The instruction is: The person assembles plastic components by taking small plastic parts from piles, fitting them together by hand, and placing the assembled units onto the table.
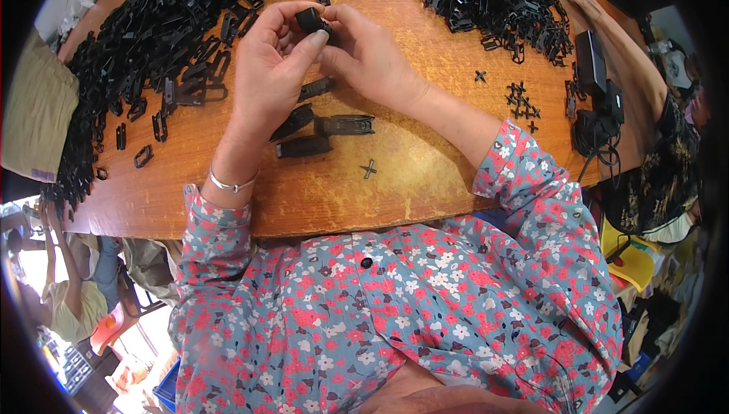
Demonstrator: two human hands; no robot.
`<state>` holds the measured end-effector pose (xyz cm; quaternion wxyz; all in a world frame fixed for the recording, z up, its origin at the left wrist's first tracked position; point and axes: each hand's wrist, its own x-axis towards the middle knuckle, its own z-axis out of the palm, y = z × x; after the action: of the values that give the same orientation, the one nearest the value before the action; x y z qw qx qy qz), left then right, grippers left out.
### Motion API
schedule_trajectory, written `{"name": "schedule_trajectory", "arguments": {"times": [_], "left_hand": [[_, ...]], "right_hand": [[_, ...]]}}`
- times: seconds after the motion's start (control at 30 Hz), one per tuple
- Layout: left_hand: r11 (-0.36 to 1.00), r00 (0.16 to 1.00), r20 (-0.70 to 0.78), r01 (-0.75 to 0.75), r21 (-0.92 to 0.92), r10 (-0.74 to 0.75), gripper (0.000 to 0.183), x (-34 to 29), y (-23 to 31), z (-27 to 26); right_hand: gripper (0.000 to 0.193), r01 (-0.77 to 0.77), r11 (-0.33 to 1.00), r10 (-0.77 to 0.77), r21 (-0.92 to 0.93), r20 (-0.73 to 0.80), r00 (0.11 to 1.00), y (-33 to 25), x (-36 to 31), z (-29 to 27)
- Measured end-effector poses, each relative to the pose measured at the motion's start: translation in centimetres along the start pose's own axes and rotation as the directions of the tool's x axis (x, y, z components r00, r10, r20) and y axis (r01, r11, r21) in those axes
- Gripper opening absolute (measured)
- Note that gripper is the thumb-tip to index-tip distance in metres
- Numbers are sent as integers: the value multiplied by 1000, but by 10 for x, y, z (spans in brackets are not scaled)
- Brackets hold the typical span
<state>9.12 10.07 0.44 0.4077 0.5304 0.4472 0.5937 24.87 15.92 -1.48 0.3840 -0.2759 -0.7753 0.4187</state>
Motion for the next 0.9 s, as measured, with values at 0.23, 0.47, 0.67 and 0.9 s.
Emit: {"name": "schedule_trajectory", "arguments": {"times": [0.23,0.47,0.67,0.9], "left_hand": [[943,993,-68,74,-325,-101,52,5,7,-14],[872,953,183,294,-391,-240,73,-2,11,2],[990,988,147,64,-123,-45,71,-11,10,8],[872,924,-118,294,-392,-364,52,-2,8,-4]], "right_hand": [[28,-178,984,171,15,198,965,-25,-1,-4],[22,-29,1000,27,1,233,972,-23,-12,10],[22,224,974,-215,-45,148,965,-20,-18,14],[24,-320,942,261,98,382,886,-44,-5,11]]}}
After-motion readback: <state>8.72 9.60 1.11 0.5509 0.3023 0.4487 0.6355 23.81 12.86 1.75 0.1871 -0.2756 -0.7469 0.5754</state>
